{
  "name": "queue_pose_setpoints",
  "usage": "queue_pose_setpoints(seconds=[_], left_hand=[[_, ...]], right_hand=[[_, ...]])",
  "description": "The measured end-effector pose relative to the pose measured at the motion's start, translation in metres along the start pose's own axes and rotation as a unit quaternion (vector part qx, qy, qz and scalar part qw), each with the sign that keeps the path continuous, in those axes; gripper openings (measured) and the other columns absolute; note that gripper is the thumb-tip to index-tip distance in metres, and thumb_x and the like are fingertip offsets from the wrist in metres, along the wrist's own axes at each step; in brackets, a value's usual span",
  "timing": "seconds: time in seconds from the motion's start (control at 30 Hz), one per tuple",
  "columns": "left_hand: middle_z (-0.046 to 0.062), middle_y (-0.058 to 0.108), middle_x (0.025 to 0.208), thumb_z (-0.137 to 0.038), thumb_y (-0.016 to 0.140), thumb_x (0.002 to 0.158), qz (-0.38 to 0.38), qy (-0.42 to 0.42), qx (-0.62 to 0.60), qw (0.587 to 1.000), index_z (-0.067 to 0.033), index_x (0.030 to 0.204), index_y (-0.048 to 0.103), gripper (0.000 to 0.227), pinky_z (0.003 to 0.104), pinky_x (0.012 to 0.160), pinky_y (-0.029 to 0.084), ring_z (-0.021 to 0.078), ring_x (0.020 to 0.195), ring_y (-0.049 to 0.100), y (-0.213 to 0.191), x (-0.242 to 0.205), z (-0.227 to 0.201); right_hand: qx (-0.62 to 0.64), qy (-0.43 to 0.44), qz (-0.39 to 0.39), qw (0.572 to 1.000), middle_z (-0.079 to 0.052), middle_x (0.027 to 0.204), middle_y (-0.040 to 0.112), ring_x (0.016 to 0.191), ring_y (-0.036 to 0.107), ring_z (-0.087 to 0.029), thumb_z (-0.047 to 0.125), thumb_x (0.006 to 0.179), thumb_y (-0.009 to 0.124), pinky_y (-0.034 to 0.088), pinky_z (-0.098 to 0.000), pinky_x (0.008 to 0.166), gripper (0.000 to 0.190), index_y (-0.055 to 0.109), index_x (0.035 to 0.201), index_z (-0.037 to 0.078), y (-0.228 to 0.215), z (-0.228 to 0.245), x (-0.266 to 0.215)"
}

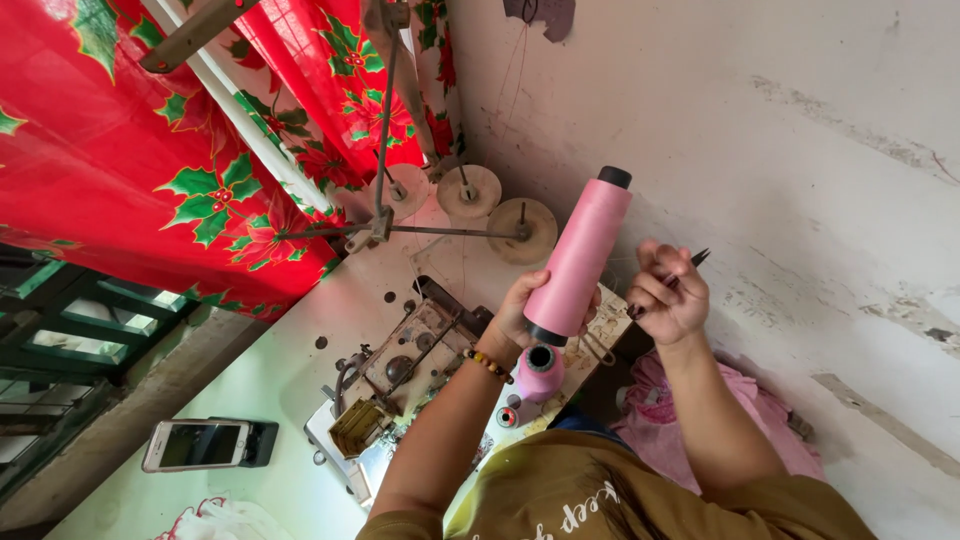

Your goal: The person threads an overlock sewing machine, handling multiple spools of pink and red thread, using snips to cut and guide the thread through various tension discs and guides.

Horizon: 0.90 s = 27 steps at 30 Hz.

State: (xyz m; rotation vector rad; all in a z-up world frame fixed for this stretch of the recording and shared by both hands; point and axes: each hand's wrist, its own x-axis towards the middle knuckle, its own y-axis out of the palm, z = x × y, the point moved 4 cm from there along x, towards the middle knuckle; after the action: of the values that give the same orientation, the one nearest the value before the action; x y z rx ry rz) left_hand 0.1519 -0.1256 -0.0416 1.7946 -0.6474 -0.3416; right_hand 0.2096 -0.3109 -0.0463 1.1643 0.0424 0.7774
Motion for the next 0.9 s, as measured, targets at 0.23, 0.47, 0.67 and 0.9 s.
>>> queue_pose_setpoints(seconds=[0.23,0.47,0.67,0.9], left_hand=[[0.033,0.06,0.121,-0.022,0.063,0.085,0.006,0.032,0.071,0.997,0.006,0.148,0.046,0.07,0.066,0.087,0.052,0.0477,0.101,0.065,-0.02,-0.011,0.006],[0.022,0.066,0.128,-0.018,0.072,0.088,-0.103,0.115,0.251,0.956,-0.0049,0.147,0.052,0.063,0.05,0.101,0.052,0.0333,0.115,0.066,-0.004,-0.018,-0.016],[0.045,0.035,0.149,-0.027,0.061,0.092,-0.207,-0.002,0.672,0.711,0.0076,0.156,0.025,0.081,0.066,0.121,0.022,0.0615,0.143,0.028,0.112,-0.1,-0.029],[0.009,0.069,0.129,-0.034,0.062,0.1,-0.085,0.019,0.648,0.757,-0.0102,0.145,0.053,0.052,0.035,0.105,0.051,0.0194,0.119,0.065,0.2,-0.21,-0.072]], right_hand=[[-0.101,0.017,-0.055,0.993,0.01,0.072,0.03,0.05,0.032,-0.002,0.055,0.11,0.042,0.028,-0.0211,0.049,0.043,0.06,0.101,0.017,0.023,-0.015,0.035],[-0.367,-0.013,-0.111,0.924,-0.002,0.07,0.068,0.049,0.059,-0.009,0.009,0.073,0.089,0.047,-0.0214,0.048,0.026,0.071,0.092,0.006,0.035,0.01,0.09],[-0.596,-0.142,-0.191,0.767,0.001,0.056,0.043,0.044,0.043,-0.007,0.003,0.084,0.086,0.031,-0.0207,0.042,0.026,0.061,0.084,0.009,-0.058,0.042,0.221],[-0.545,-0.138,-0.05,0.826,0.001,0.067,0.048,0.054,0.042,-0.008,0.02,0.091,0.085,0.032,-0.028,0.049,0.03,0.061,0.108,0.014,-0.057,-0.051,0.33]])
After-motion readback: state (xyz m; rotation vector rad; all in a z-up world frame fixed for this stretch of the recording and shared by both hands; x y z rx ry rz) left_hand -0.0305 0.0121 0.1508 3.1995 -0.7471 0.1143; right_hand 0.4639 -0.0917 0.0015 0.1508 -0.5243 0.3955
